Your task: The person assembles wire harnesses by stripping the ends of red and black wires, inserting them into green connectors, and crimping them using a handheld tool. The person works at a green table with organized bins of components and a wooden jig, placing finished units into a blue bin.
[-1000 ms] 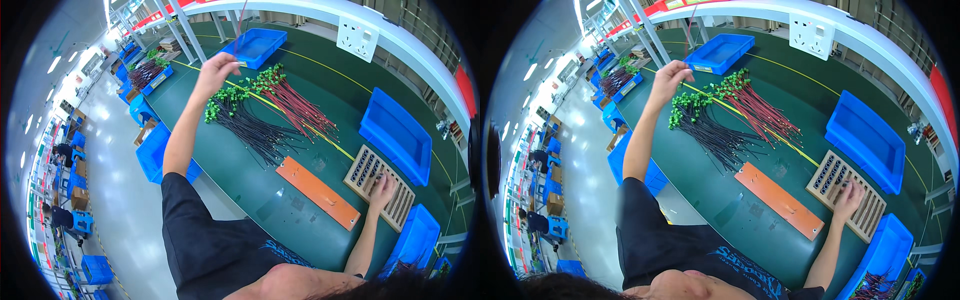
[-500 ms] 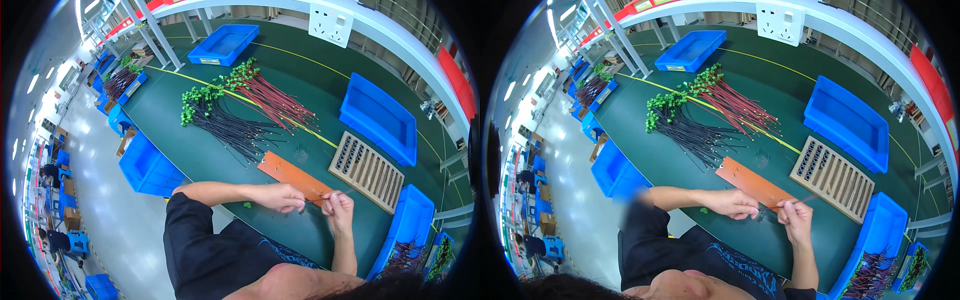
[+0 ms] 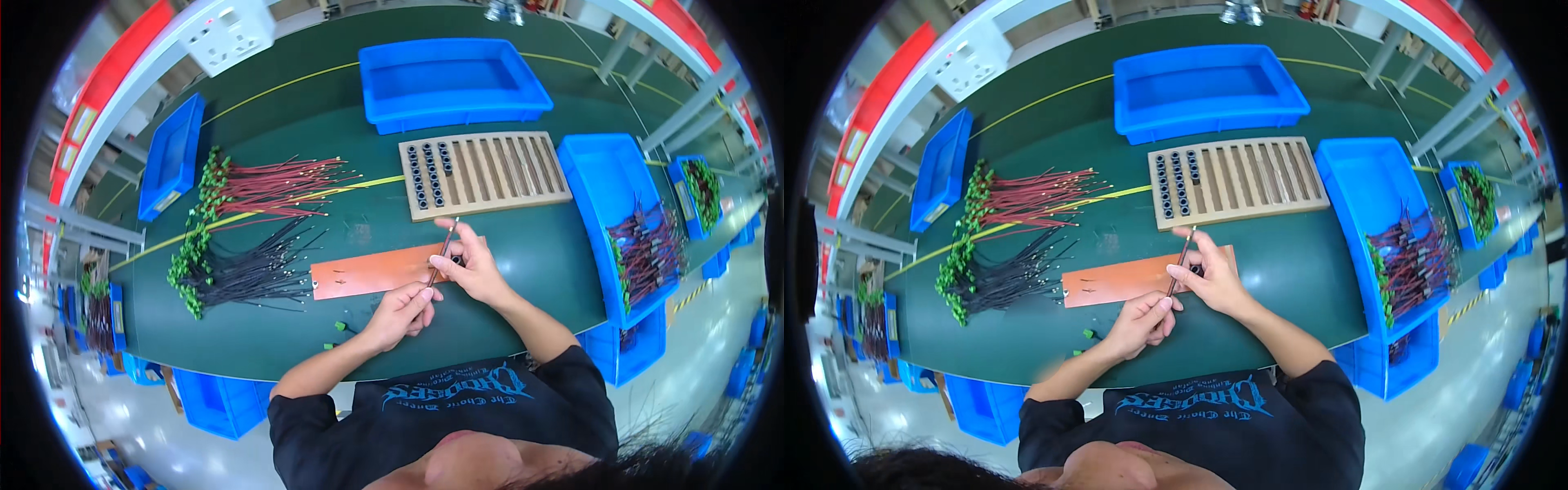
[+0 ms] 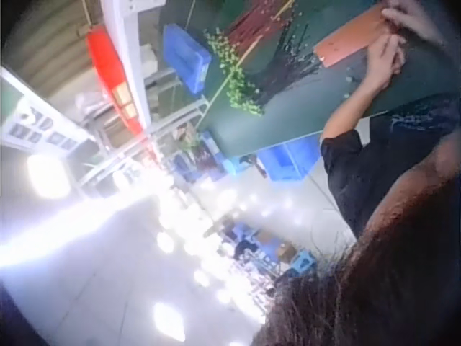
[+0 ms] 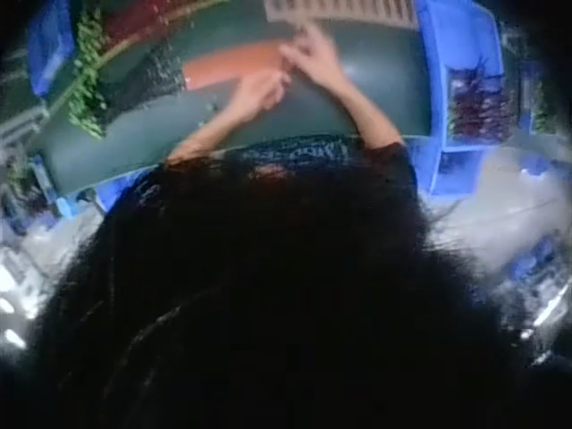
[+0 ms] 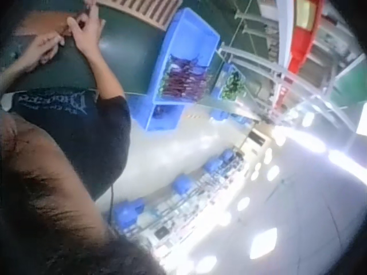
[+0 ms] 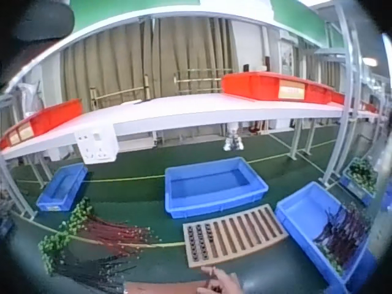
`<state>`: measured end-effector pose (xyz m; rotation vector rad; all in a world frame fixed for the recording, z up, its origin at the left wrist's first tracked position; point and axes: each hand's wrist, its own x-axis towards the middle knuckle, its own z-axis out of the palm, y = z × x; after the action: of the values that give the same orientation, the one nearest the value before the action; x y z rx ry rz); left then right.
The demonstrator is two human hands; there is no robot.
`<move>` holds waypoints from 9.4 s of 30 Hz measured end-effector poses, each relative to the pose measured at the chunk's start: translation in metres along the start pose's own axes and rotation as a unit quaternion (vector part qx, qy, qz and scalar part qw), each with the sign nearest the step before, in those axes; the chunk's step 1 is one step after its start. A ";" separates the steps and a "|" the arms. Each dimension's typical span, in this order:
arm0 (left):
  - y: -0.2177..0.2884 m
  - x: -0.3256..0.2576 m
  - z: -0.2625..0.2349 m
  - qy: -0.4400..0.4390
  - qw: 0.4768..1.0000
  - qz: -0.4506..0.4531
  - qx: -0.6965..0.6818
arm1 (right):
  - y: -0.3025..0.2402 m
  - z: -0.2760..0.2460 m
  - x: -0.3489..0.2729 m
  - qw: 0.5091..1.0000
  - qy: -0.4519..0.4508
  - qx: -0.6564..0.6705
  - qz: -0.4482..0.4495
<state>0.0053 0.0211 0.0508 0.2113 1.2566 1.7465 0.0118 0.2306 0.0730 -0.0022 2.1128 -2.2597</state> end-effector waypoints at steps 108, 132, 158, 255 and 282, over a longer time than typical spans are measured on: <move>0.052 -0.042 -0.072 0.052 0.967 0.165 0.188 | 0.018 0.011 -0.004 0.979 -0.030 0.204 -0.010; 0.067 -0.061 -0.123 0.274 0.856 0.196 0.392 | 0.051 0.075 0.011 0.987 -0.057 0.151 -0.014; 0.065 -0.055 -0.132 0.277 0.814 0.202 0.469 | 0.060 0.075 0.016 0.987 -0.089 0.100 -0.086; 0.117 -0.037 -0.043 0.010 0.291 0.426 0.857 | 0.045 0.096 0.034 0.990 -0.049 -0.101 -0.083; 0.018 0.029 -0.052 0.317 0.887 0.334 -0.033 | 0.067 0.102 0.032 0.993 -0.014 -0.077 -0.091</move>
<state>-0.0523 0.0086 0.0316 0.0196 1.7113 2.5867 -0.0146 0.1233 0.0124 -0.2410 2.3566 -2.1647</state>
